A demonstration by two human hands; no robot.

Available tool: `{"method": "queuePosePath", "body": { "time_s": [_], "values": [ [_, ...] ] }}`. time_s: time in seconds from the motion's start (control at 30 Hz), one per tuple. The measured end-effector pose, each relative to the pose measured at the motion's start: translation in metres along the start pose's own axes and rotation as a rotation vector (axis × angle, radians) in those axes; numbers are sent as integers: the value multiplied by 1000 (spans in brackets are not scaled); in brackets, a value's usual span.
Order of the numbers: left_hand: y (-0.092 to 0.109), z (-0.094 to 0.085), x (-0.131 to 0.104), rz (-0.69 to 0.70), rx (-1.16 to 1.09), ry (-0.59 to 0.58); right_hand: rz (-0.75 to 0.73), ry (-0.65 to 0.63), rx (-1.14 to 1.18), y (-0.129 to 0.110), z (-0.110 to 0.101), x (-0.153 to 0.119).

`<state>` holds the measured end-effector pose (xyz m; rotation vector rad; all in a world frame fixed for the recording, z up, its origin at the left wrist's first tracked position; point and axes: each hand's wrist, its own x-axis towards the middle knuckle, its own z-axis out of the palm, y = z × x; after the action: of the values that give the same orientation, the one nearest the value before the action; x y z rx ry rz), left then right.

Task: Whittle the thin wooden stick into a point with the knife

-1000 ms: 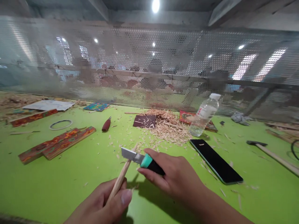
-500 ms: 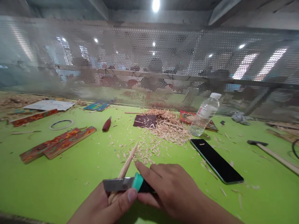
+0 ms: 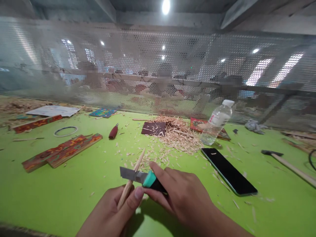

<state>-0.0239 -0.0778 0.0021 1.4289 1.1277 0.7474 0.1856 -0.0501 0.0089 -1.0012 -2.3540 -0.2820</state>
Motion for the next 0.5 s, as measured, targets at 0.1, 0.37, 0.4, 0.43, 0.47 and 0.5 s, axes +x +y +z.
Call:
{"method": "queuePosePath", "body": {
  "time_s": [0.1,0.37,0.4,0.43,0.47,0.5],
  "values": [
    [3,-2,-2,-60,-74,-37,104,65,-21,12,-1,-1],
    [9,-7,-5,-130,-119,-74,96,-33,104,24,-3,1],
    [9,-7,-4,-112,-113,-77,58,-84,133,21,-4,2],
    [9,-7,-4,-90,-106,-78,20,-142,160,18,-6,3],
    [9,-7,-3,-68,-96,-76,-10,-184,182,16,-7,4],
    [9,-7,-2,-49,-84,-68,-35,-212,195,13,-8,5]
  ]
}}
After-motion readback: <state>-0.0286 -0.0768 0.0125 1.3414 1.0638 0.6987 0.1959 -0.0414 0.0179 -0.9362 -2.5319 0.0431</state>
